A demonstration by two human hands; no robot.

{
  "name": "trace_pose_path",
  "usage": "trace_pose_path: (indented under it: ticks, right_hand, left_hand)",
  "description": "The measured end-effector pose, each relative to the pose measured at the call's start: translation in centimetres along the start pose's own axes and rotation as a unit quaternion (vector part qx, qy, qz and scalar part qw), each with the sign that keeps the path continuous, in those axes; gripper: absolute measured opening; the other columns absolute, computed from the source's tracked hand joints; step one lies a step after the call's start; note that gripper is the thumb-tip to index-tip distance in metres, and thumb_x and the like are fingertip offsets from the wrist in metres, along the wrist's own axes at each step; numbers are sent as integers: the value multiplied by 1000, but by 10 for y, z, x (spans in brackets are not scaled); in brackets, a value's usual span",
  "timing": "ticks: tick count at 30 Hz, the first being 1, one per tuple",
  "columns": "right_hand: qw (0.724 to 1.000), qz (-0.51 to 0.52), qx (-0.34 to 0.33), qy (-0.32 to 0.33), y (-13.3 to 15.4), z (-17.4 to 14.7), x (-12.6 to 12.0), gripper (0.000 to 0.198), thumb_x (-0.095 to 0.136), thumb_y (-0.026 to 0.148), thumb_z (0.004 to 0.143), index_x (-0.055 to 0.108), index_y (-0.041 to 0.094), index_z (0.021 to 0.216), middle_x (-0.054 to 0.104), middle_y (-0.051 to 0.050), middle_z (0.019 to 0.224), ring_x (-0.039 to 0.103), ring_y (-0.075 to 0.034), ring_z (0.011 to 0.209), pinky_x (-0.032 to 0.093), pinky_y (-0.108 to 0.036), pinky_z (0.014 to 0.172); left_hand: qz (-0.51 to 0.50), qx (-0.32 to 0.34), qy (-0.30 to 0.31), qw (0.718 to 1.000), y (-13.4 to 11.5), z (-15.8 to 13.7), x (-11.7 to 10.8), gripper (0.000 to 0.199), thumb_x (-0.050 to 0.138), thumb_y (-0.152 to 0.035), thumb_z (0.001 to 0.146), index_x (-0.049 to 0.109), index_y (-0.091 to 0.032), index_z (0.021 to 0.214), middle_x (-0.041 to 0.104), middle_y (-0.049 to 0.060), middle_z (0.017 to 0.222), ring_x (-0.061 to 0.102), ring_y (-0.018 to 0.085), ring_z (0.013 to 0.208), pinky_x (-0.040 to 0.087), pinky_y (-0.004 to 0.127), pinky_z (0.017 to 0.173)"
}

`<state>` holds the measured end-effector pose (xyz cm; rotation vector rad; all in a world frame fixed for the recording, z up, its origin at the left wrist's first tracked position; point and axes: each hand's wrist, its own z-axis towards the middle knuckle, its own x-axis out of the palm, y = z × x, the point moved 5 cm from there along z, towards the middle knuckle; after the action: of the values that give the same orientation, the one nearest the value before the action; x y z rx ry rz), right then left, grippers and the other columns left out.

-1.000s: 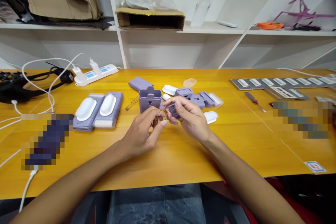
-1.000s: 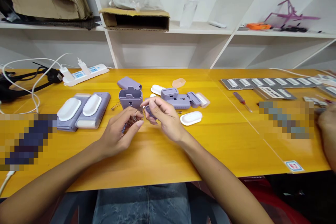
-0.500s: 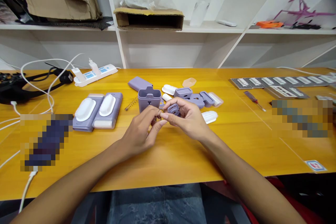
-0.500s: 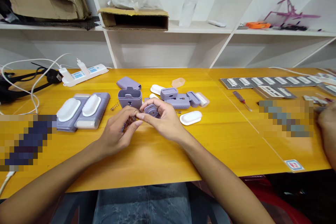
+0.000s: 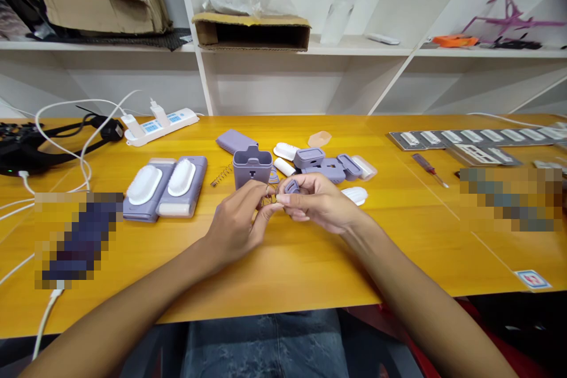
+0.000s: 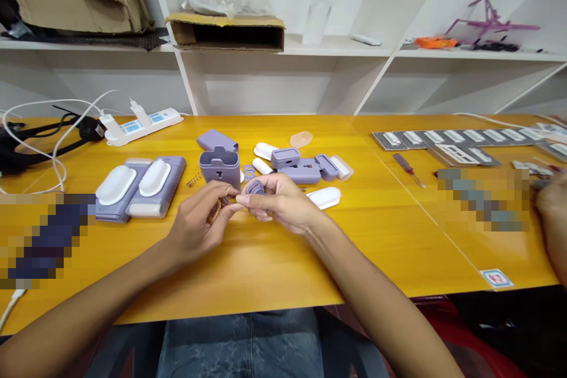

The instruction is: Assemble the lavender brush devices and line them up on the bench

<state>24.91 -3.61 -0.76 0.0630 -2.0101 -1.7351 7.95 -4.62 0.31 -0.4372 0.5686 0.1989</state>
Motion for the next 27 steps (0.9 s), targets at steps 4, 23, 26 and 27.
trace_pose_path:
  ticks: [4,23,26,27]
  right_hand:
    - [1000,23,4,-9,0,-1,3,35,101,34,73,74,15,80,59,4,62,45,-6,51,27,-23,49]
    - [998,-4,-66,-22,5,0,3,38,99,31,77,71,19,101,60,7,65,44,-6,49,27,-24,46]
    - [998,-3,-66,-21,5,0,4,38,99,32,78,71,19,100,58,8,63,43,-6,49,27,-23,46]
    - [998,-4,-66,-20,5,0,4,37,99,32,78,71,19,99,58,8,62,43,-6,49,27,-23,46]
  left_hand:
    - [27,19,-5,999,0,2,-2,14,64,-15,105,62,-15,120,73,12,103,71,20,90,59,30,77]
    - [43,52,-23,997,-3,3,-3,22,64,-12,104,63,-16,126,76,15,111,77,24,104,65,34,88]
    - [45,55,-26,997,-3,3,-3,21,65,-11,104,63,-15,124,76,15,110,76,24,103,65,35,88]
    - [46,55,-26,997,-2,3,-3,20,65,-11,104,63,-15,124,76,15,110,76,24,102,65,35,88]
